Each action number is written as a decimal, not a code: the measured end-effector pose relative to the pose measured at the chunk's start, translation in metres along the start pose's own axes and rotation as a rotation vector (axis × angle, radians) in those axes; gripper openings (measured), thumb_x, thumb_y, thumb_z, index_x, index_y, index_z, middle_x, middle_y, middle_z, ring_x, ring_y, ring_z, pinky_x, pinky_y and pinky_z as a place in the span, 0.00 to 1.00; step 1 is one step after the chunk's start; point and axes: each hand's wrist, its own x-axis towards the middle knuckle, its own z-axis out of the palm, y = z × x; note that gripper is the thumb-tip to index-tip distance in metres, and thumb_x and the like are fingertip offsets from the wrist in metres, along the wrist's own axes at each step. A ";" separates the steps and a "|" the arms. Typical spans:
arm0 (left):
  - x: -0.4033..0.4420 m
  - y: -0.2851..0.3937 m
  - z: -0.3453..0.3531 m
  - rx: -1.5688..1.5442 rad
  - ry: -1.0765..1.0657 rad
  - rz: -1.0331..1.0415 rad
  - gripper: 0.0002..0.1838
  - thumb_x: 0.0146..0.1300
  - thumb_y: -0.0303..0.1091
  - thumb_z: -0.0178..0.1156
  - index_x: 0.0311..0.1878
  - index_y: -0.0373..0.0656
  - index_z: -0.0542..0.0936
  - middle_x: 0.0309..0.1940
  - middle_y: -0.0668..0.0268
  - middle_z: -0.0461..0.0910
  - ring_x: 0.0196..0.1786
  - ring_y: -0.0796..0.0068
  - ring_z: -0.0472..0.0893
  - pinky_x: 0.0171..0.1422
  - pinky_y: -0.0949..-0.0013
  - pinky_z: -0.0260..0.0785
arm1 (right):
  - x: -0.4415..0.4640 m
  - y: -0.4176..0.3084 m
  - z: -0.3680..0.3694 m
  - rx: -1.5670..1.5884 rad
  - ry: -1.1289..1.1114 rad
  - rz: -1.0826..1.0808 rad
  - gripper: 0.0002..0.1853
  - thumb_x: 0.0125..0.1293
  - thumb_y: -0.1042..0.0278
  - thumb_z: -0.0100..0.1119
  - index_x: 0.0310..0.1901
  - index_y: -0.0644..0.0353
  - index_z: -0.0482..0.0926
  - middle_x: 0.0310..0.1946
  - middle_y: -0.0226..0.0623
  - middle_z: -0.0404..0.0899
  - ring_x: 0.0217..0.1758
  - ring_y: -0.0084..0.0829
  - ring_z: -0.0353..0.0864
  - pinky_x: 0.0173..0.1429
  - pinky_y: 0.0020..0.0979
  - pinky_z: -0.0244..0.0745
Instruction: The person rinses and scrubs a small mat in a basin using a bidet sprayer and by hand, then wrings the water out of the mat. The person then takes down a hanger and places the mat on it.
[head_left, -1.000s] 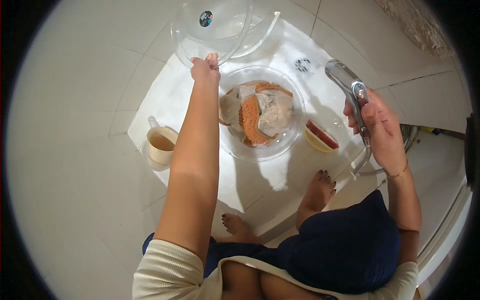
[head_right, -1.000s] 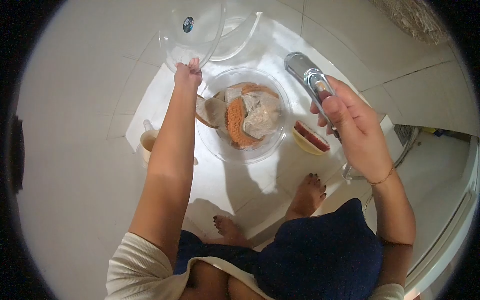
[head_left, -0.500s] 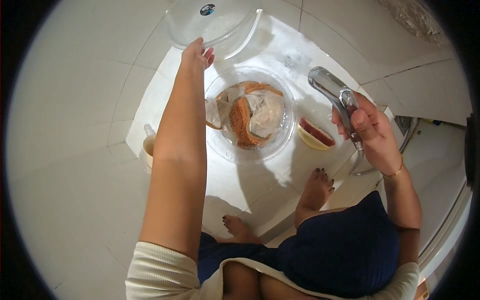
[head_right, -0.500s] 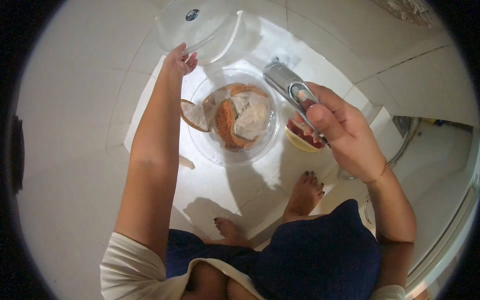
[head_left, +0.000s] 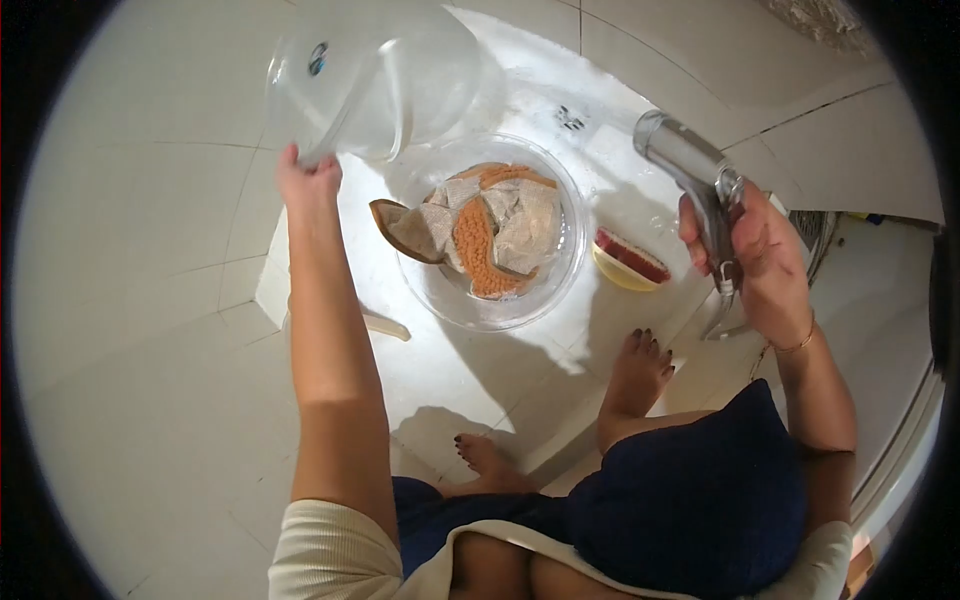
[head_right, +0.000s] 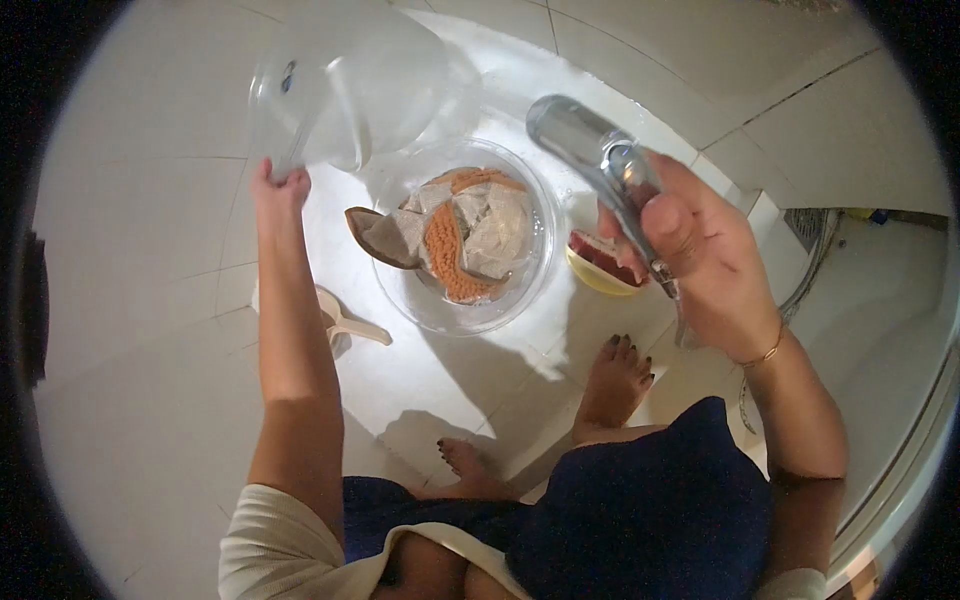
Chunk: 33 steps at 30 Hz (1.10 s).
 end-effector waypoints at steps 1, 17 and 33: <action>-0.016 0.002 -0.016 -0.025 0.019 0.045 0.11 0.62 0.36 0.49 0.46 0.44 0.68 0.41 0.63 0.72 0.34 0.70 0.70 0.26 0.71 0.60 | 0.000 -0.002 -0.001 0.003 0.001 -0.007 0.34 0.64 0.39 0.46 0.57 0.65 0.67 0.34 0.30 0.73 0.33 0.16 0.68 0.37 0.18 0.65; -0.066 -0.036 -0.155 -0.198 -0.094 0.160 0.11 0.65 0.41 0.45 0.36 0.45 0.72 0.29 0.66 0.71 0.33 0.71 0.71 0.32 0.67 0.65 | 0.030 -0.042 0.009 0.310 -0.068 -0.166 0.42 0.64 0.36 0.40 0.59 0.75 0.59 0.33 0.32 0.66 0.25 0.17 0.63 0.25 0.18 0.61; -0.095 -0.053 -0.138 -0.090 -0.148 0.240 0.13 0.65 0.44 0.45 0.40 0.44 0.71 0.34 0.65 0.70 0.39 0.69 0.72 0.43 0.63 0.67 | 0.092 -0.004 -0.037 0.666 -0.098 -0.034 0.28 0.71 0.47 0.36 0.54 0.70 0.64 0.30 0.29 0.66 0.24 0.13 0.64 0.18 0.14 0.63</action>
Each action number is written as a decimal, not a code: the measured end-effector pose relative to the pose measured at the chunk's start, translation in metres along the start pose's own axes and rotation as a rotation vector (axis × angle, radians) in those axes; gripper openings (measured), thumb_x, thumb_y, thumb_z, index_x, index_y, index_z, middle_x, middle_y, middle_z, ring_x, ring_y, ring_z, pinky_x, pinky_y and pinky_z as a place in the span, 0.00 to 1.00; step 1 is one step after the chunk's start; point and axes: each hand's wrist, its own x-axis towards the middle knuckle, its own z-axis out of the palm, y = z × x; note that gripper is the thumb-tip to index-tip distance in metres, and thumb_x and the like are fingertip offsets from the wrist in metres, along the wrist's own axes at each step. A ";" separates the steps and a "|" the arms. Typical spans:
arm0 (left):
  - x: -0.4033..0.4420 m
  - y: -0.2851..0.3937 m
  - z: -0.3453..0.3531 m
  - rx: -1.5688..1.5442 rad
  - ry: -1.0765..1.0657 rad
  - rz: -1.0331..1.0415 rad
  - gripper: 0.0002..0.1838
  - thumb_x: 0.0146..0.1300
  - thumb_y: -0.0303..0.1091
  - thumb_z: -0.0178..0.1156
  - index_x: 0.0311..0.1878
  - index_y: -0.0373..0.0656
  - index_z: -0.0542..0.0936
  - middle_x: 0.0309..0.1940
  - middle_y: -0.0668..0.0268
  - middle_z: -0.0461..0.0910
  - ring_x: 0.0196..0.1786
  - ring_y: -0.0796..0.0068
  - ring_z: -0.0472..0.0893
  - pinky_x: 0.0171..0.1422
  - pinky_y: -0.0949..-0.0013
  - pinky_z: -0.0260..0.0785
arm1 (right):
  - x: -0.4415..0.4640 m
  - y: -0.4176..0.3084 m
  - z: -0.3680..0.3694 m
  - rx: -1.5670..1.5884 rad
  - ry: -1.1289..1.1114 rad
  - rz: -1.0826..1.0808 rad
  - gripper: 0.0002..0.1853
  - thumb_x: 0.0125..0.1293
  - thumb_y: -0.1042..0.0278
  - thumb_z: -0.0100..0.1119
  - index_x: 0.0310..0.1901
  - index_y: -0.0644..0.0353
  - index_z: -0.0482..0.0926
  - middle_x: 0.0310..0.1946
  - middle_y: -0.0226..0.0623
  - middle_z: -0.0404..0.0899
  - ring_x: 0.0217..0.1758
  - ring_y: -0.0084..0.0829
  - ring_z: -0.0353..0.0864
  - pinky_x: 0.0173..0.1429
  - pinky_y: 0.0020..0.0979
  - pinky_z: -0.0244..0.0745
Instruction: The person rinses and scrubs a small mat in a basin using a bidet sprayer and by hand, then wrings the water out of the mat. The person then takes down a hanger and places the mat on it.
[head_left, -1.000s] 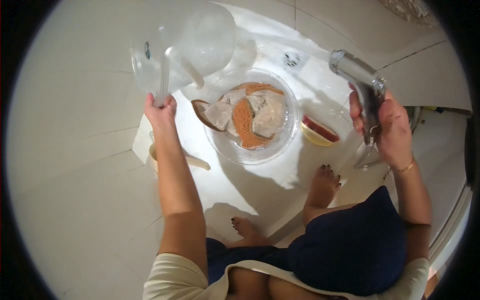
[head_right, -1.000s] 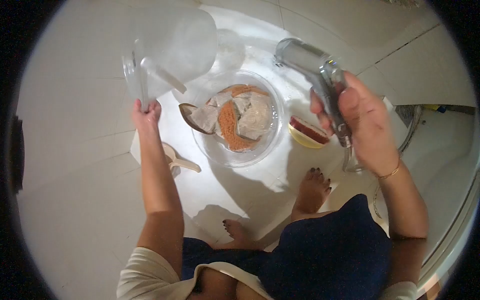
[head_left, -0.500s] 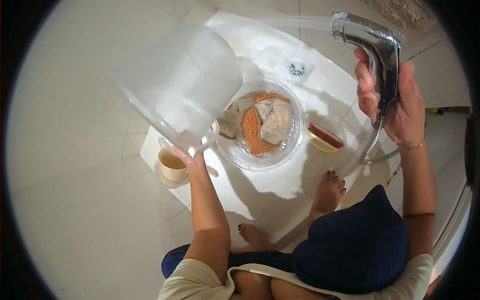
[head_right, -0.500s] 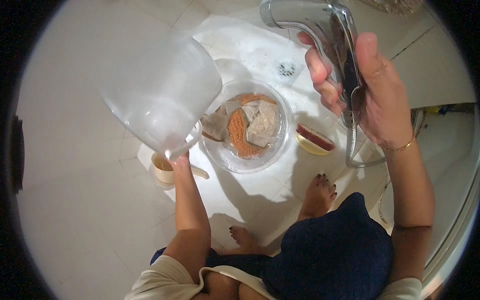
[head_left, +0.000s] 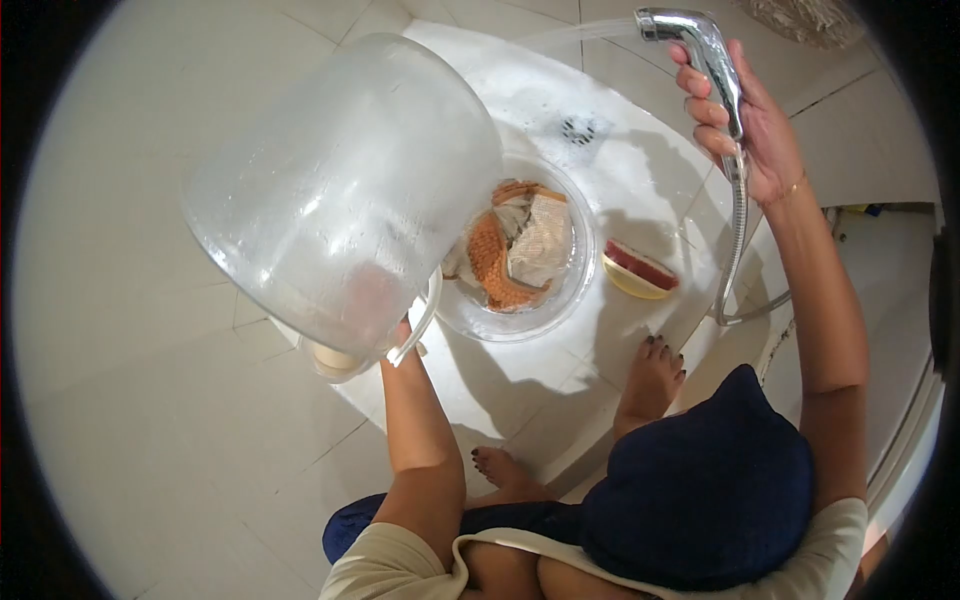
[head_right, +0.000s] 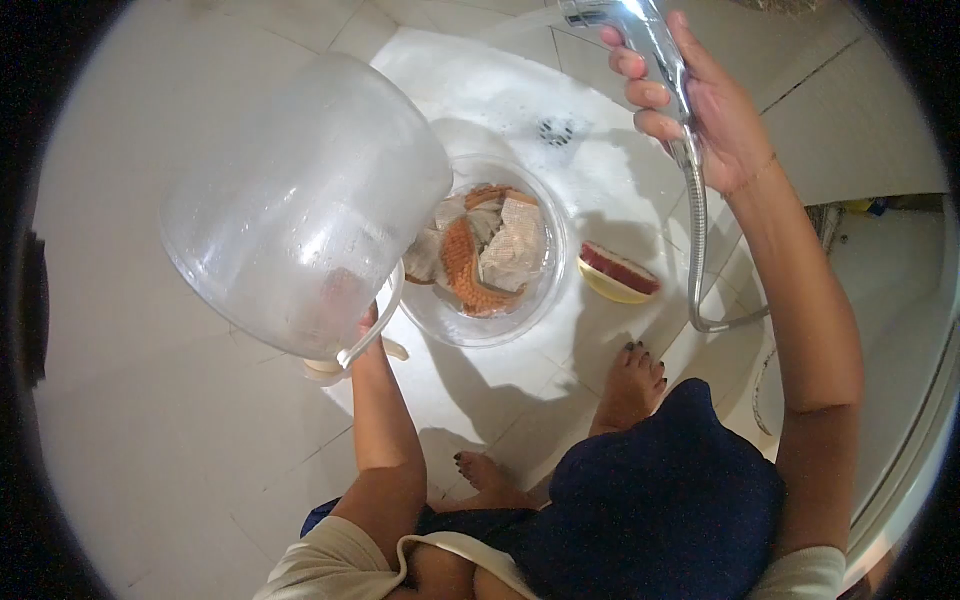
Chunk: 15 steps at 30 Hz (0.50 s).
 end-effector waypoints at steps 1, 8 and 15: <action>-0.002 -0.001 0.000 0.002 0.005 0.002 0.13 0.65 0.44 0.45 0.41 0.44 0.71 0.34 0.65 0.70 0.39 0.69 0.72 0.43 0.62 0.67 | 0.004 -0.002 -0.002 0.089 -0.046 0.049 0.28 0.71 0.48 0.34 0.56 0.70 0.60 0.30 0.31 0.64 0.24 0.16 0.63 0.17 0.16 0.62; -0.014 -0.002 -0.003 0.024 0.019 0.014 0.14 0.65 0.45 0.46 0.43 0.44 0.71 0.37 0.64 0.71 0.42 0.69 0.72 0.46 0.61 0.68 | 0.022 -0.005 -0.004 0.203 -0.110 0.036 0.28 0.72 0.49 0.33 0.58 0.70 0.57 0.30 0.33 0.62 0.23 0.18 0.63 0.13 0.19 0.60; -0.017 0.002 0.000 0.040 0.030 0.023 0.16 0.66 0.46 0.46 0.44 0.44 0.71 0.39 0.63 0.72 0.44 0.69 0.73 0.50 0.60 0.68 | 0.031 0.001 -0.006 0.417 -0.311 0.224 0.22 0.69 0.51 0.42 0.53 0.63 0.65 0.33 0.35 0.71 0.34 0.31 0.72 0.44 0.35 0.73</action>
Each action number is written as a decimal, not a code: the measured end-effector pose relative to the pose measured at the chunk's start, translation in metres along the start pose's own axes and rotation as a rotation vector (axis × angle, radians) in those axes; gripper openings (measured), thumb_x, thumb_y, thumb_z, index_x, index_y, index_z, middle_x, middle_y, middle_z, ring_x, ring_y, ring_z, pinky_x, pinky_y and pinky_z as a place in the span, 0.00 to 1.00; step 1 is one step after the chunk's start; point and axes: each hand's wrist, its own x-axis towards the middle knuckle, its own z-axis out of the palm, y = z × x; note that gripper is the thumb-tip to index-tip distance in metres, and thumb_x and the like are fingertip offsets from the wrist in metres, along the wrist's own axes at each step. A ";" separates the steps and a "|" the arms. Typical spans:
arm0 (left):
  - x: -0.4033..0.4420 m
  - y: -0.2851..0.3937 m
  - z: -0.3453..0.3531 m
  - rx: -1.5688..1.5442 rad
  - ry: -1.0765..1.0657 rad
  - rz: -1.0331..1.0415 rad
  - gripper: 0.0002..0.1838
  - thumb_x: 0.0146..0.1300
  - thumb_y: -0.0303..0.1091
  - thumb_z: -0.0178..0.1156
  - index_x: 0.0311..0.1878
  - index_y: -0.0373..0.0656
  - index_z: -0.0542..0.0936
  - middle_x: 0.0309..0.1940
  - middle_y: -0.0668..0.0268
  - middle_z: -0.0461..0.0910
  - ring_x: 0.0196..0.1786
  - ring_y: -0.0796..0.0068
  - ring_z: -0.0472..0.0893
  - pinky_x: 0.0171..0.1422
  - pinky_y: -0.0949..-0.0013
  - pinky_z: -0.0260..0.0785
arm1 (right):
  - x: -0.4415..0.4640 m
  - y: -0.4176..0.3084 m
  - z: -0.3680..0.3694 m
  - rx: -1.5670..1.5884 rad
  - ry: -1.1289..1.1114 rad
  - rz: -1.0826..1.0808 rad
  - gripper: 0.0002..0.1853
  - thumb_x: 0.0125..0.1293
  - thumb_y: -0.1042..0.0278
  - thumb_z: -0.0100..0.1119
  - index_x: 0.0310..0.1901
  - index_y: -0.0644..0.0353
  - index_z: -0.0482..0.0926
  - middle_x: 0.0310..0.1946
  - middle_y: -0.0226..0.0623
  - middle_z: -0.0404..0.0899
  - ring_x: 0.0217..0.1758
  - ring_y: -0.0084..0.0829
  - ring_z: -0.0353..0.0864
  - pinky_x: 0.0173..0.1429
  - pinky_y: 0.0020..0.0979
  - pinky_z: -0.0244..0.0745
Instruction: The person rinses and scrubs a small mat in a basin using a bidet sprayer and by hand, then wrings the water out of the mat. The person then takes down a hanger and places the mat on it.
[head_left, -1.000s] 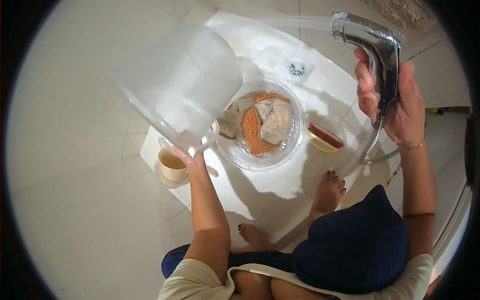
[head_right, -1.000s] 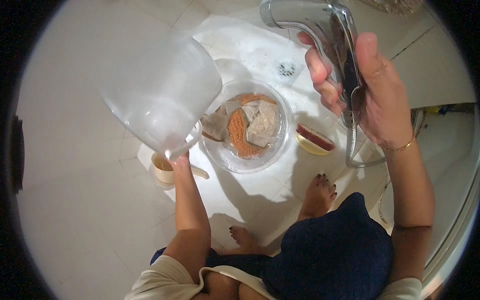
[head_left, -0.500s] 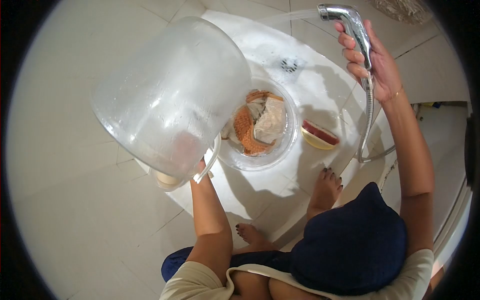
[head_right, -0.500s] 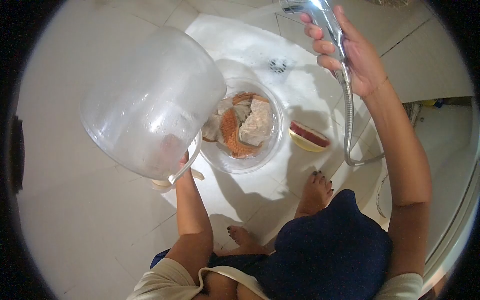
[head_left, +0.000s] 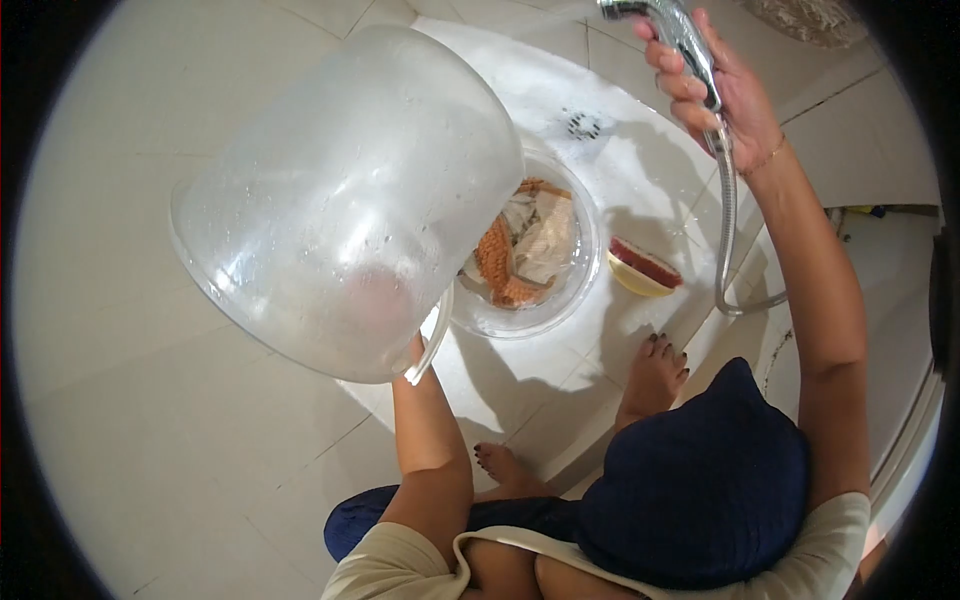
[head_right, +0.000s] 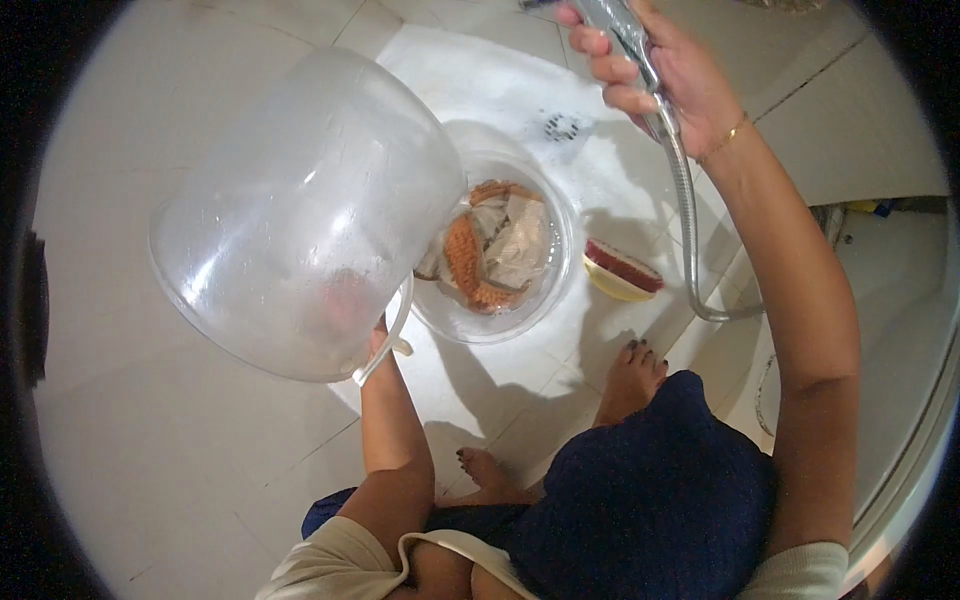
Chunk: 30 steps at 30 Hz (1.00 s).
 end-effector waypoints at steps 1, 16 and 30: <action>0.001 0.002 0.000 0.002 0.001 0.003 0.16 0.66 0.47 0.46 0.45 0.44 0.71 0.40 0.63 0.72 0.44 0.69 0.73 0.50 0.60 0.68 | -0.002 0.006 0.002 -0.137 0.126 -0.022 0.25 0.70 0.50 0.38 0.55 0.67 0.63 0.31 0.33 0.68 0.27 0.23 0.68 0.27 0.26 0.66; 0.078 0.115 -0.027 -0.053 0.116 0.222 0.18 0.67 0.46 0.44 0.49 0.41 0.71 0.47 0.63 0.74 0.48 0.64 0.74 0.51 0.58 0.70 | -0.051 0.099 0.053 -0.889 0.354 0.435 0.25 0.69 0.52 0.43 0.55 0.66 0.68 0.30 0.29 0.74 0.28 0.16 0.70 0.31 0.19 0.68; 0.059 0.123 -0.071 -0.146 0.365 0.277 0.23 0.67 0.44 0.41 0.58 0.37 0.65 0.59 0.58 0.67 0.60 0.58 0.68 0.63 0.54 0.62 | -0.011 0.130 0.046 -1.681 -0.055 -0.046 0.28 0.62 0.64 0.55 0.62 0.62 0.60 0.39 0.42 0.70 0.36 0.34 0.73 0.44 0.29 0.70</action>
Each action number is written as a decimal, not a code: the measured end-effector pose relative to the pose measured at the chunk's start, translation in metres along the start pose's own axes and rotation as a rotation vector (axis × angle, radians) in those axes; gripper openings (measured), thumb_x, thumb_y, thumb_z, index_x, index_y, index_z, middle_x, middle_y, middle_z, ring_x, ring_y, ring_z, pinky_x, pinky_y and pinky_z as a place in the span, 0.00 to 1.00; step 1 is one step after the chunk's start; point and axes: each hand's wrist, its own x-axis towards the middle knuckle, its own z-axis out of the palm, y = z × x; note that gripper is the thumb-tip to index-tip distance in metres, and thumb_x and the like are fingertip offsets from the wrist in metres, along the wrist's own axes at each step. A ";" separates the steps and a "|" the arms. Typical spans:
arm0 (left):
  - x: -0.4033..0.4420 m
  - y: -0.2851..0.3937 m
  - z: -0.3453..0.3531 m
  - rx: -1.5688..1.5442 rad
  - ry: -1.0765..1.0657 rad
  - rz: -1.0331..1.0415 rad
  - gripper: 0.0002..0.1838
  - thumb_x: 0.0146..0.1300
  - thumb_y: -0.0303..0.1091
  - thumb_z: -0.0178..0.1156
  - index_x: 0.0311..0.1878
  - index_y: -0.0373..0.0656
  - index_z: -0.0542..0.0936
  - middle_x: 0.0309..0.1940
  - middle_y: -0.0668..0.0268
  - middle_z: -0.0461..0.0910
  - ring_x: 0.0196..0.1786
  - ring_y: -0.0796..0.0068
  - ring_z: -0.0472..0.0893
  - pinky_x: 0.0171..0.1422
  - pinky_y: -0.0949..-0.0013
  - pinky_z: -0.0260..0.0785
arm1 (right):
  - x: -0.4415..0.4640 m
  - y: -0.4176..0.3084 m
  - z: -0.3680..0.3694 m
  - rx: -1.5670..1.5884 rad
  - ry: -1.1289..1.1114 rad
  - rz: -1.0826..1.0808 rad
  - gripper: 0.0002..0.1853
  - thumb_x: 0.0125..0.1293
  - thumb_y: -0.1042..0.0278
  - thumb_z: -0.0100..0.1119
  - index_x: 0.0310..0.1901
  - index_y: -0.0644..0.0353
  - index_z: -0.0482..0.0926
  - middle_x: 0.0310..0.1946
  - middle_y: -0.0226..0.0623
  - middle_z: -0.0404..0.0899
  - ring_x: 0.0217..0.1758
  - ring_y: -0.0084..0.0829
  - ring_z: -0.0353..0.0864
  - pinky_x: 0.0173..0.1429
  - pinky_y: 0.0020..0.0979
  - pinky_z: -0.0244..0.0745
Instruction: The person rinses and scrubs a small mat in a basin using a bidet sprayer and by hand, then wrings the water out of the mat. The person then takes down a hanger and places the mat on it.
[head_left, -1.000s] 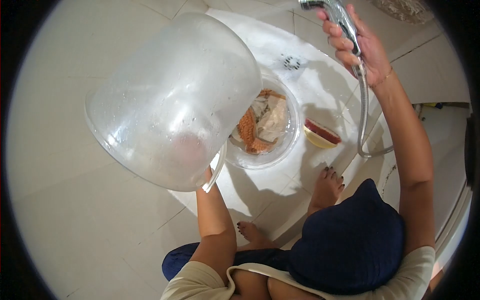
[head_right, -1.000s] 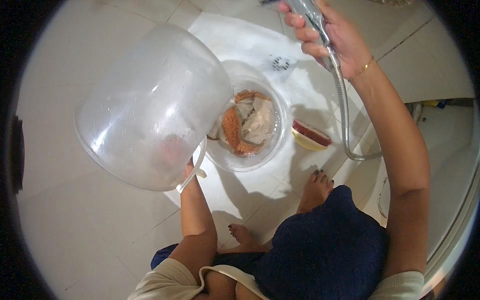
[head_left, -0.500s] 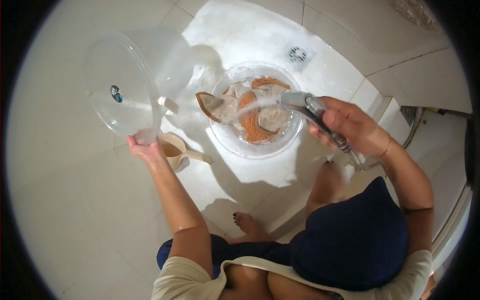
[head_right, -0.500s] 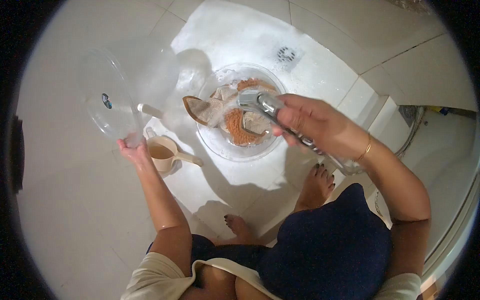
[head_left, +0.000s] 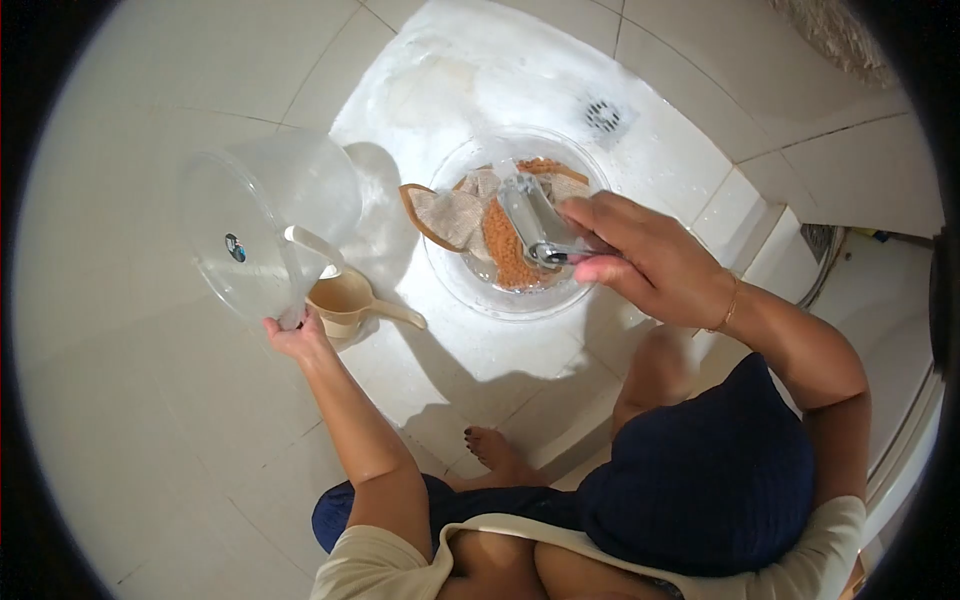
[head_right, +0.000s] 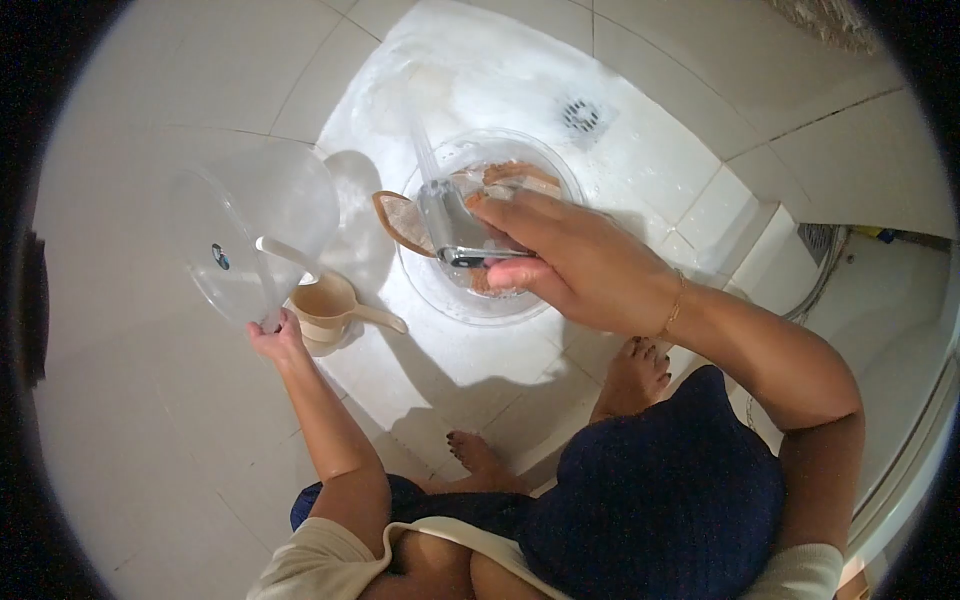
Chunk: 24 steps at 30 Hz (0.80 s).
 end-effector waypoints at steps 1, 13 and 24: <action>-0.005 0.001 0.002 -0.016 -0.009 -0.001 0.24 0.67 0.44 0.40 0.59 0.37 0.64 0.60 0.57 0.66 0.61 0.57 0.67 0.63 0.53 0.62 | 0.002 0.000 -0.001 -0.063 0.051 -0.037 0.27 0.62 0.65 0.55 0.62 0.61 0.60 0.39 0.43 0.70 0.36 0.35 0.73 0.44 0.30 0.70; -0.023 0.004 0.005 -0.016 -0.111 -0.059 0.24 0.67 0.41 0.40 0.62 0.37 0.62 0.62 0.57 0.63 0.63 0.55 0.65 0.66 0.52 0.59 | 0.004 -0.021 -0.031 -0.137 0.194 -0.002 0.22 0.64 0.57 0.52 0.56 0.62 0.67 0.40 0.42 0.73 0.40 0.38 0.76 0.46 0.32 0.70; -0.035 -0.003 0.033 -0.018 -0.143 -0.052 0.20 0.66 0.42 0.43 0.55 0.38 0.69 0.56 0.59 0.70 0.57 0.59 0.71 0.61 0.55 0.65 | -0.026 -0.029 -0.050 0.019 0.245 -0.233 0.22 0.64 0.61 0.53 0.56 0.65 0.68 0.38 0.42 0.76 0.42 0.33 0.78 0.46 0.28 0.71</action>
